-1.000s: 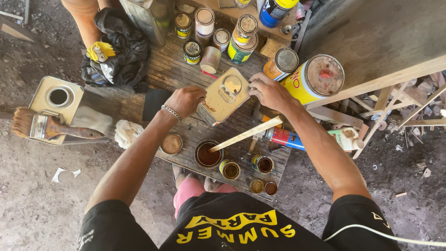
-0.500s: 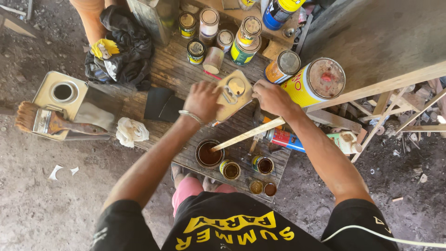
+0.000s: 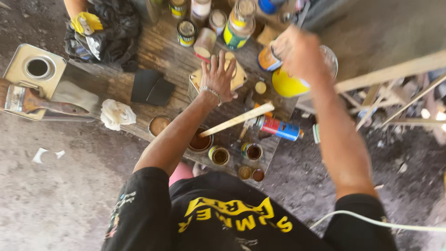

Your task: The person stirs brown paint or stain in an open can with a long wooden stick, occasionally lifting the stick to let the liquid drip back in. They pick up a metal container, pour liquid from it into the can, and continue stirring to mix the contents.

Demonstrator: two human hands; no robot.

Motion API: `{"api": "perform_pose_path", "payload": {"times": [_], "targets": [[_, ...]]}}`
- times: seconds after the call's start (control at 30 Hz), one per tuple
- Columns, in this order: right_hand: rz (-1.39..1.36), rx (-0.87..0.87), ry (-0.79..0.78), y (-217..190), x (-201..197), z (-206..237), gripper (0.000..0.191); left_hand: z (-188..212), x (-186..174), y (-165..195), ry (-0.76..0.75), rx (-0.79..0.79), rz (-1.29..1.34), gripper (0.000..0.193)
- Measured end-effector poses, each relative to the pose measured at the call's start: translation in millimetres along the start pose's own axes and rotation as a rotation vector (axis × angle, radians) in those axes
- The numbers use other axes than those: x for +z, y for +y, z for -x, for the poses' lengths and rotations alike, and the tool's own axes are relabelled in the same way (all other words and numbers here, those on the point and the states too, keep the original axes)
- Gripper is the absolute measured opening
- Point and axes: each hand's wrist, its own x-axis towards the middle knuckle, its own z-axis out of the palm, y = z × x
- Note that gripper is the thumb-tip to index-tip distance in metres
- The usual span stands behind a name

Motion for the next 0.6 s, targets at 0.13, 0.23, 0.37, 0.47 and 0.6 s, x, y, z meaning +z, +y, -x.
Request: {"api": "perform_pose_path", "payload": {"times": [0.13,0.23,0.37,0.47,0.6], "targets": [[0.235,0.039,-0.086,36,4,8,0.01,-10,5,-5,0.068,0.012,-0.012,0.125],[-0.285,0.564,-0.165,52,80,34,0.014,-11,4,-13,0.241,0.095,0.171,0.129],[-0.231,0.451,-0.063,57,129,46,0.032,24,-4,-52,0.478,0.025,0.43,0.084],[-0.205,0.175,0.176,61,121,45,0.033,56,-5,-86,0.624,0.039,0.541,0.052],[-0.309,0.179,-0.017,30,93,16,0.026,61,8,-98,0.589,0.044,0.613,0.032]]}}
